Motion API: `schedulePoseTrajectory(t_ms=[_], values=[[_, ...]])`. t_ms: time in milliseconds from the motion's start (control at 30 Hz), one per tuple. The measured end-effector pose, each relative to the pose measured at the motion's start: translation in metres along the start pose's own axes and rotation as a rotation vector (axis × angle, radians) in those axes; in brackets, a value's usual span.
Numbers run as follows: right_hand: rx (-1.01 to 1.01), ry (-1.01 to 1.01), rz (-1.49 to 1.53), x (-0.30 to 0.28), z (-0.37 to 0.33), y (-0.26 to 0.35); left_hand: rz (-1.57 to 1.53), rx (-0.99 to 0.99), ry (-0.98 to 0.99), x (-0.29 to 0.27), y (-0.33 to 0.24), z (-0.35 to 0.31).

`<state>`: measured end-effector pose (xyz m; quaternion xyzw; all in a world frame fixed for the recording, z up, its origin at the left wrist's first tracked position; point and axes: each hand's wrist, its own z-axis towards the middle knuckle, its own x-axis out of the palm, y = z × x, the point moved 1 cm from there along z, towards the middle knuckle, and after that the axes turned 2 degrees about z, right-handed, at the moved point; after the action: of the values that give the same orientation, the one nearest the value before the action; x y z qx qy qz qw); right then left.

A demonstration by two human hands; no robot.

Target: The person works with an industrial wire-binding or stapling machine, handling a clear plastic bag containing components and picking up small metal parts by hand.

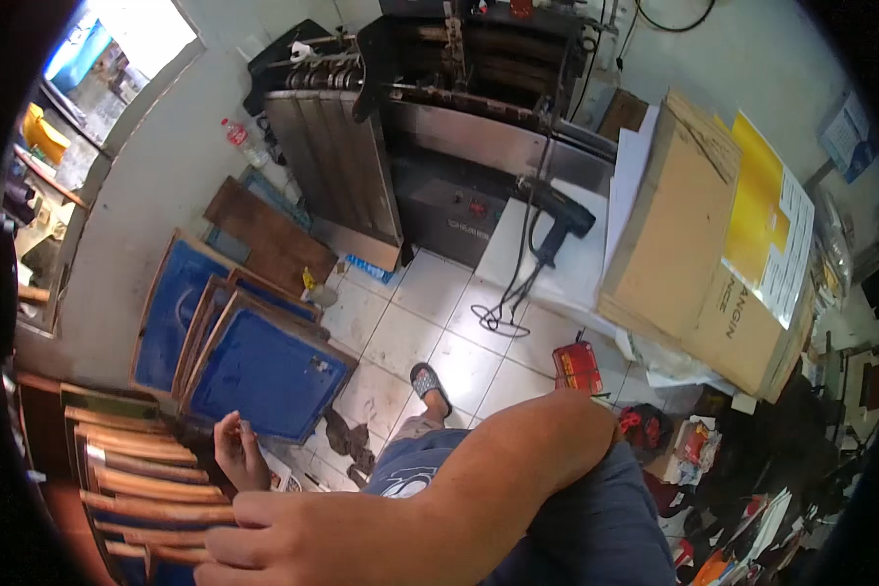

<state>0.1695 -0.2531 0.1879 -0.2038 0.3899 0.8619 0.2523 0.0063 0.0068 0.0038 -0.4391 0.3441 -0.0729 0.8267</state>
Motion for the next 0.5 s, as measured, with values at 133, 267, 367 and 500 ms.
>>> schedulePoseTrajectory(t_ms=[133,267,367,500], values=[[-0.041,-0.273,0.117,-0.081,-0.003,-0.074,0.022,0.185,0.158,0.08,-0.02,0.148],[0.482,-0.441,-0.187,-0.128,-0.04,-0.145,0.071,0.228,0.304,0.119,-0.019,0.227],[0.993,-0.816,-0.186,-0.12,-0.1,-0.217,0.069,0.248,0.345,0.162,-0.022,0.277],[1.276,-0.759,-0.246,-0.134,-0.145,-0.276,0.07,0.246,0.398,0.225,-0.024,0.333]])
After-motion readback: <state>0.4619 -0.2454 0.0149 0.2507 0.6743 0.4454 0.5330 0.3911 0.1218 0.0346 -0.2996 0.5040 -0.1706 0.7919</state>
